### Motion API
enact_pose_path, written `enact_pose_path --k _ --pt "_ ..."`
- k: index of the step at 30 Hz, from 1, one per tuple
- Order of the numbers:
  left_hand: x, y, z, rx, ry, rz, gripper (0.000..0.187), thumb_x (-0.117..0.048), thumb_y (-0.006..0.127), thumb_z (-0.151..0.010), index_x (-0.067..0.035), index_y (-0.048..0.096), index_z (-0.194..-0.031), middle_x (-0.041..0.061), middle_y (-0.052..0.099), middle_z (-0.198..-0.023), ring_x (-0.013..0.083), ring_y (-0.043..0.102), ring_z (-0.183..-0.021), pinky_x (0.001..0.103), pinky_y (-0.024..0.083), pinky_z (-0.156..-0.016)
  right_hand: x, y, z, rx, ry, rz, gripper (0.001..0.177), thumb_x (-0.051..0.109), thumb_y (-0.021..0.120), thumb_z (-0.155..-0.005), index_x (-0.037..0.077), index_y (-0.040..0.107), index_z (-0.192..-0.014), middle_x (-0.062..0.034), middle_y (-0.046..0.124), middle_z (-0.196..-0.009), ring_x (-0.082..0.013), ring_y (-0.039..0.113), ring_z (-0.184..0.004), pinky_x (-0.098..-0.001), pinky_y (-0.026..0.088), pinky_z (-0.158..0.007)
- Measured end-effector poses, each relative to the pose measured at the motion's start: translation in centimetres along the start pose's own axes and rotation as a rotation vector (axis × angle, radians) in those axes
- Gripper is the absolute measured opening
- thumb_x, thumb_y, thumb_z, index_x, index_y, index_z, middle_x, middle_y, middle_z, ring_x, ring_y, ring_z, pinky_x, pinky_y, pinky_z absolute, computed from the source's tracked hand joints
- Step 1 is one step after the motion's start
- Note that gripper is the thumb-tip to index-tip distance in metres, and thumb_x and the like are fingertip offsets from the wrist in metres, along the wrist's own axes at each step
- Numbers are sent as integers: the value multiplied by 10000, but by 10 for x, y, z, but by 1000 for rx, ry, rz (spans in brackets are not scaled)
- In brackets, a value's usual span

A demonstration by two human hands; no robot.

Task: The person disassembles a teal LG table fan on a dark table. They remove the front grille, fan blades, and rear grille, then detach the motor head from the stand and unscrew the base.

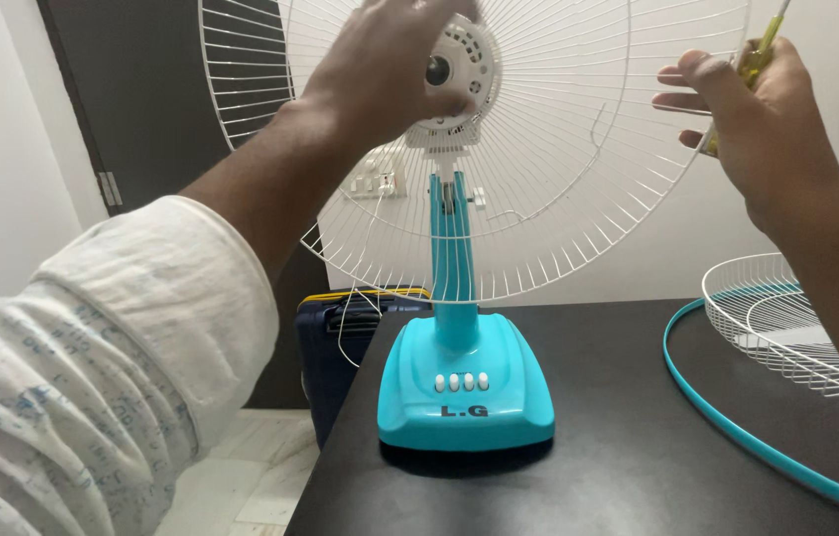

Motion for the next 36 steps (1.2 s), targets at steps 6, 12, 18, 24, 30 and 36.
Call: enact_pose_path --k 6,12,18,24,30,36 --pt "3 14 4 107 56 83 414 -192 923 -776 -115 739 -1139 189 724 -1134 319 741 -996 312 668 -730 -6 1 1 17 -37 19 512 386 542 -1033 -10 389 -1318 -210 636 -1284 -282 662 -1223 -425 545 -949" --pt "32 17 7 262 -381 18 490 -451 826 -956 -12 688 -1125 218 729 -983 287 771 -873 359 648 -671 -16 1 -3 59 -41 -32 498 343 557 -1082 -29 387 -1366 -211 652 -1349 -298 681 -1283 -445 554 -985" --pt "18 3 13 68 -291 -48 637 -480 873 -876 15 665 -1219 229 696 -1084 349 722 -1009 403 617 -732 -23 3 0 55 16 -62 495 310 585 -1040 -8 353 -1340 -198 646 -1292 -279 674 -1257 -437 574 -953" --pt "4 6 20 -19 7 95 518 -273 896 -776 -85 710 -1222 269 635 -1204 395 675 -1069 347 644 -795 -31 9 0 101 12 -90 421 243 569 -1095 6 335 -1352 -221 651 -1333 -297 690 -1280 -443 611 -941" --pt "21 16 13 93 -266 71 460 -393 859 -969 -13 681 -1159 209 726 -974 267 779 -822 326 663 -600 -41 10 -1 102 -1 -119 385 184 529 -1100 10 293 -1350 -261 615 -1367 -349 688 -1278 -470 624 -967" --pt "34 16 27 163 -403 45 677 -517 865 -845 19 651 -1199 199 742 -977 279 771 -834 394 608 -644 -38 12 -1 116 -21 -135 382 189 525 -1111 5 289 -1349 -268 616 -1360 -360 696 -1272 -485 591 -949"
Point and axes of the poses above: each hand's wrist, its own z-axis away from the middle knuckle, its own y-axis out of the palm, x = y × z, the point moved 8 cm from there along -z, towards the middle knuckle
